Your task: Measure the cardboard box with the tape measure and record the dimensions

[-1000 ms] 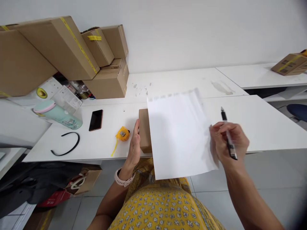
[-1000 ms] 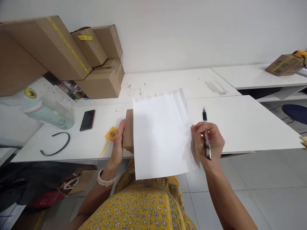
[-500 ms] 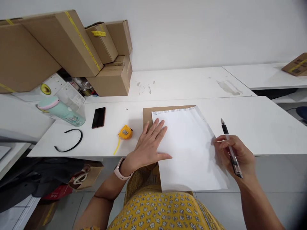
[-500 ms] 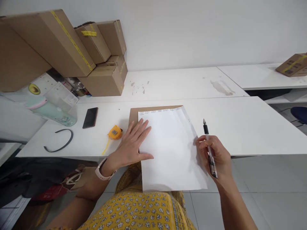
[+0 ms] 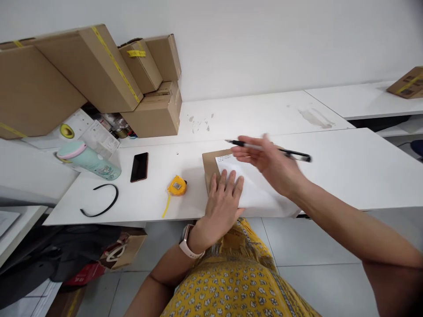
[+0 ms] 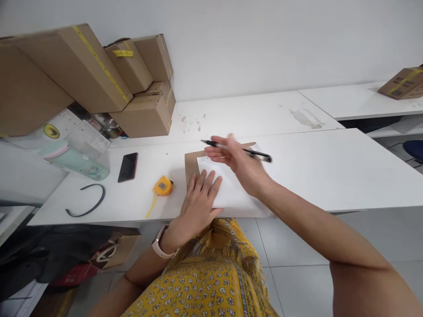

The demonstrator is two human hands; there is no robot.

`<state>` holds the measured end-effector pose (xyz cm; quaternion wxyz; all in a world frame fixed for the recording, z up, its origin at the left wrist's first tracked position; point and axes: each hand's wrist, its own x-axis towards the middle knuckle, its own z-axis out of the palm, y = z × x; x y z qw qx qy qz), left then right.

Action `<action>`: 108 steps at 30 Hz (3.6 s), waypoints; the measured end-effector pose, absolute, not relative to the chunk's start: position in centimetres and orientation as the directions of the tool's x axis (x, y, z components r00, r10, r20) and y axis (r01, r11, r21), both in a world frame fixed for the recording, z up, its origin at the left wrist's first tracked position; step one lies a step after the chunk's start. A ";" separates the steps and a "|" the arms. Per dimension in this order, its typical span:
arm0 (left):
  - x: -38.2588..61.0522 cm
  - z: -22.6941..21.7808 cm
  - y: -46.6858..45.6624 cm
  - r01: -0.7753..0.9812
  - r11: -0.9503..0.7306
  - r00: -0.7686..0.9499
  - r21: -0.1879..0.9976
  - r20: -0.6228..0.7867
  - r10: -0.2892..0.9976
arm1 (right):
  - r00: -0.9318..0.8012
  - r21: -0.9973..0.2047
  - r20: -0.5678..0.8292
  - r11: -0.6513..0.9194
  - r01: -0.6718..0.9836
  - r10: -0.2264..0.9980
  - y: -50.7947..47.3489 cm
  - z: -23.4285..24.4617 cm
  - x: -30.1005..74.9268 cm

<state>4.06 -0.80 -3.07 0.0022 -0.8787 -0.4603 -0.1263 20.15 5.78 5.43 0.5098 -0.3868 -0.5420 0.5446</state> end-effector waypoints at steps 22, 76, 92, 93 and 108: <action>3.1 -2.0 2.0 0.745 -0.602 0.531 0.286 0.292 0.796 | -0.141 -0.969 0.174 0.195 0.153 0.975 10.4 -0.1 17.9; 3.2 -0.6 2.3 0.779 -0.572 0.528 0.257 0.224 0.819 | -0.122 -0.906 0.167 0.201 0.372 0.978 10.6 0.0 18.1; 3.2 -0.6 2.3 0.778 -0.574 0.525 0.256 0.235 0.818 | -0.101 -0.898 0.173 0.199 0.393 0.980 10.5 0.2 18.1; 3.2 -0.6 2.3 0.777 -0.575 0.526 0.257 0.237 0.817 | -0.107 -0.898 0.170 0.199 0.392 0.980 10.5 0.3 18.1; 3.3 -0.3 2.2 0.780 -0.572 0.530 0.252 0.221 0.819 | -0.154 -0.936 0.131 0.173 0.307 0.979 11.2 -0.3 19.0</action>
